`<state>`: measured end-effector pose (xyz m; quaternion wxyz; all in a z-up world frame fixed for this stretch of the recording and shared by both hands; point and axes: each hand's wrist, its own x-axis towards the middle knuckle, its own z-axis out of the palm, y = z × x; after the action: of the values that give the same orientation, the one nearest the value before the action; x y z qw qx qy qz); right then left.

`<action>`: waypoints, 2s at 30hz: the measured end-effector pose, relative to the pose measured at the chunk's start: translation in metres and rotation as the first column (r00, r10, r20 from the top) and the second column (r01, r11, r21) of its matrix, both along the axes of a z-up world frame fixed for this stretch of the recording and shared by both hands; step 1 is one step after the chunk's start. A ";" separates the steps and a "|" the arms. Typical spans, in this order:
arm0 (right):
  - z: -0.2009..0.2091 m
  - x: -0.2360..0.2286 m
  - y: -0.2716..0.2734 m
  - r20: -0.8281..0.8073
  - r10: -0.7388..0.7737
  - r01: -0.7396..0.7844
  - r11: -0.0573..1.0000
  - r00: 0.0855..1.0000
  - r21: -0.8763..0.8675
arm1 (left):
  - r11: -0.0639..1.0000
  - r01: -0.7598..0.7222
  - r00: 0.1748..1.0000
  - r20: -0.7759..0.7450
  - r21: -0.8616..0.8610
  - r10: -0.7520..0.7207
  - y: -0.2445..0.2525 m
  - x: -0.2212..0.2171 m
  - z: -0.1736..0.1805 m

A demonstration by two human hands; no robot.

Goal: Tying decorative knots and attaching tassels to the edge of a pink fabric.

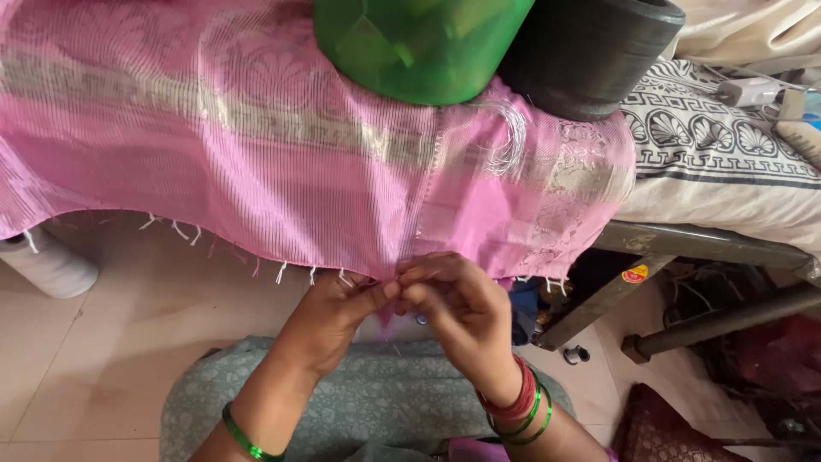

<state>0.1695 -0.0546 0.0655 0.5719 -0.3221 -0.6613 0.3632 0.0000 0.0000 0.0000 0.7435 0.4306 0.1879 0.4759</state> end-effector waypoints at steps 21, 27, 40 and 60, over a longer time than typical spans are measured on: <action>-0.002 -0.011 0.024 0.201 -0.508 0.167 0.587 0.838 0.792 | 0.944 -0.003 0.986 0.156 -0.330 0.058 -0.001 0.027 -0.004; -0.005 0.004 0.026 -0.233 -0.109 0.075 0.986 0.966 -0.151 | 0.986 -0.155 0.984 -0.081 0.069 0.160 0.000 0.018 -0.003; -0.007 0.010 0.028 -0.445 -0.109 0.061 0.991 0.889 -0.119 | 0.997 -0.077 0.996 -0.038 -0.029 0.076 -0.002 0.020 -0.010; -0.029 -0.009 0.015 -0.410 -0.150 0.213 0.971 0.900 0.111 | 0.959 -0.164 0.975 0.111 -0.230 0.194 -0.007 0.024 0.005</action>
<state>0.1604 -0.0401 0.0369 0.7489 -0.2569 -0.5238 0.3143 0.0236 -0.0072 0.0052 0.7511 0.2946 0.2275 0.5453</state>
